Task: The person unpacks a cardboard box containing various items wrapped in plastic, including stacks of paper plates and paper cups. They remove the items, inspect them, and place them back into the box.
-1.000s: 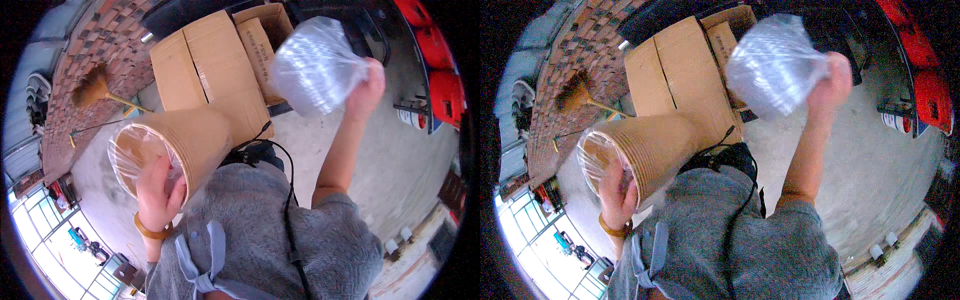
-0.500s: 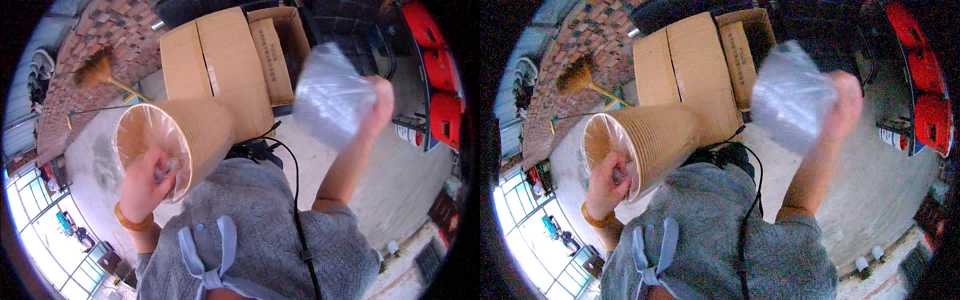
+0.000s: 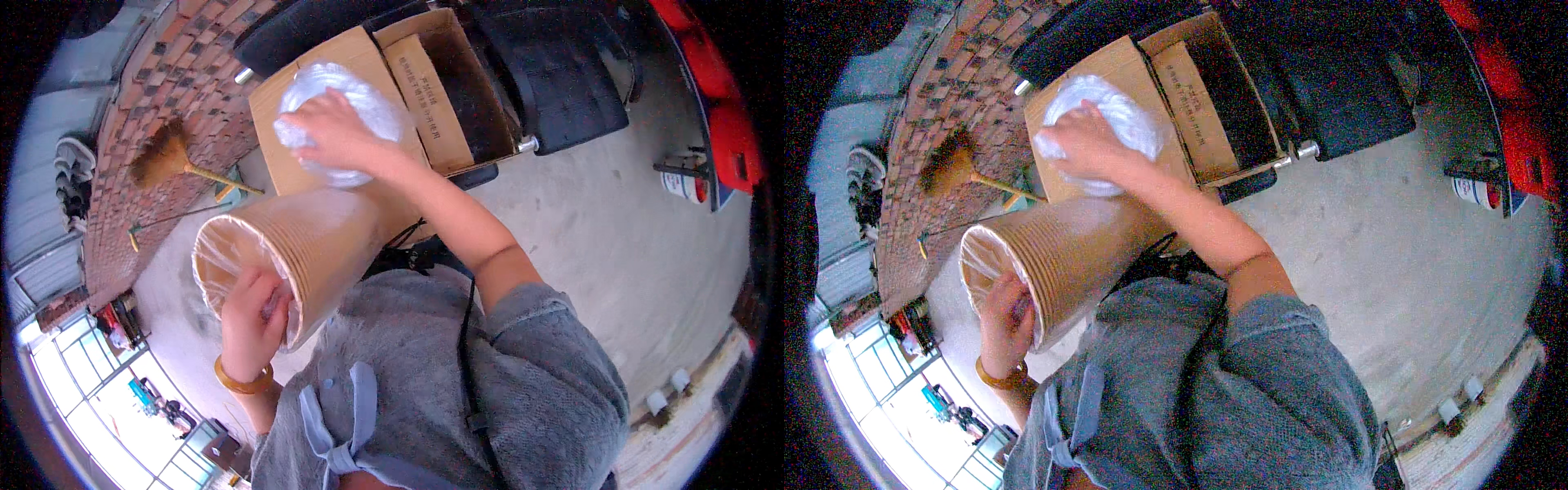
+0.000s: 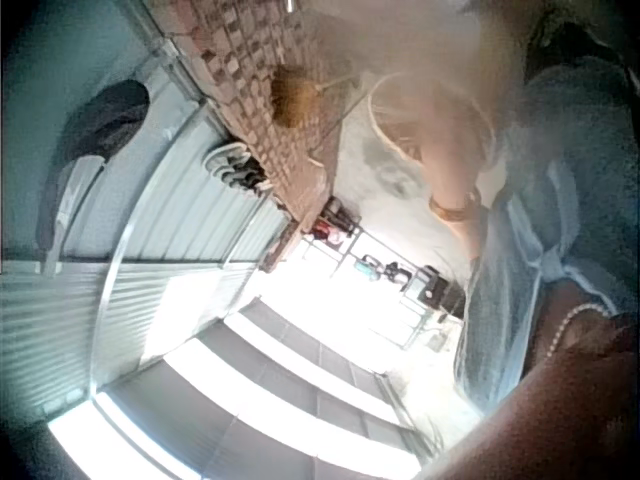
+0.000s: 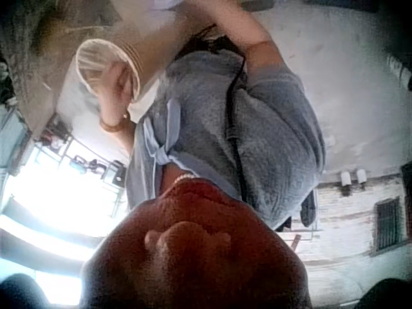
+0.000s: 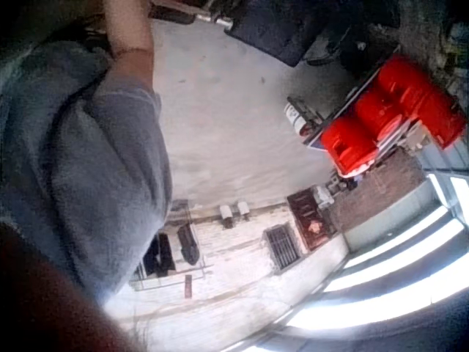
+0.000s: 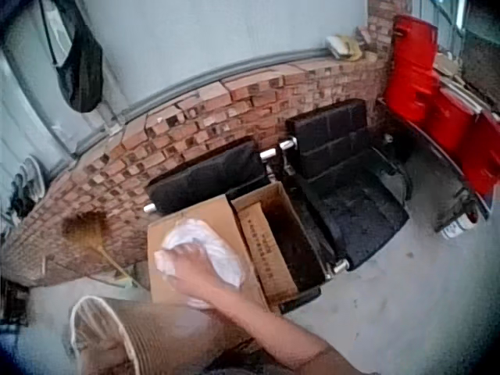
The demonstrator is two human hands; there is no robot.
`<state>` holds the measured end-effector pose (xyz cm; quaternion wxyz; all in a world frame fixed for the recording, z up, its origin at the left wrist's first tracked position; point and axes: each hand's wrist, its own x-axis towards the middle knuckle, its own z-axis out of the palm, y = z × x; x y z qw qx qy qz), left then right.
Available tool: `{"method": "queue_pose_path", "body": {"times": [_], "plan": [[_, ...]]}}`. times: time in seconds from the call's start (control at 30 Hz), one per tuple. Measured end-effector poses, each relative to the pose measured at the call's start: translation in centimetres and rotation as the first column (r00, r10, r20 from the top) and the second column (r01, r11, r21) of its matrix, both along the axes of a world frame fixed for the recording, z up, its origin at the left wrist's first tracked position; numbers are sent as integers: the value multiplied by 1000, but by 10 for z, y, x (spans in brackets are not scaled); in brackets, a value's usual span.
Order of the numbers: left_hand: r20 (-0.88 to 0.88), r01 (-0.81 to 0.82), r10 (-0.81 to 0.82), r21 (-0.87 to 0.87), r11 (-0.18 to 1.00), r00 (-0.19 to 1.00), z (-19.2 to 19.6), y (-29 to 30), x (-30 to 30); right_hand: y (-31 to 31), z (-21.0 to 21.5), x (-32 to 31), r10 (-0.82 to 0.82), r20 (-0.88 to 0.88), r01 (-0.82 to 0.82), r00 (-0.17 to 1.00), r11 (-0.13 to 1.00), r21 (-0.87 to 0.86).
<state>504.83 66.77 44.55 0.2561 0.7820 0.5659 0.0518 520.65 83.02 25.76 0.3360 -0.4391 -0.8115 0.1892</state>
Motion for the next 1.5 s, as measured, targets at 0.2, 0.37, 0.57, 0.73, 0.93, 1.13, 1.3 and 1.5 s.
{"method": "queue_pose_path", "body": {"times": [0.2,0.37,0.57,0.73,0.93,1.13,1.3,1.5], "plan": [[-5,-17,17,-22,1000,1000,-4,3,-1,0,-23,10,-141,-351,172,926,983,58],[15,4,-4,-19,1000,1000,-4,5,1,-10,-90,93,-824,105,826,557,537,-170],[4,47,-47,41,998,999,-9,7,1,-66,-90,108,-587,215,583,781,559,-590],[-68,47,-36,152,987,997,-11,14,5,-94,-94,72,-531,357,640,769,648,-414],[-107,-16,47,272,962,993,-10,10,0,-98,-68,127,-660,287,719,694,649,-247],[-199,20,13,166,986,980,10,9,-2,-115,-79,180,-611,14,598,791,769,-225],[-104,-85,92,71,994,990,8,-2,-10,-91,-42,147,-510,-219,420,832,836,-353],[146,-371,370,-23,928,917,5,-22,-26,-19,-12,53,-185,-169,171,968,981,-94]]}}
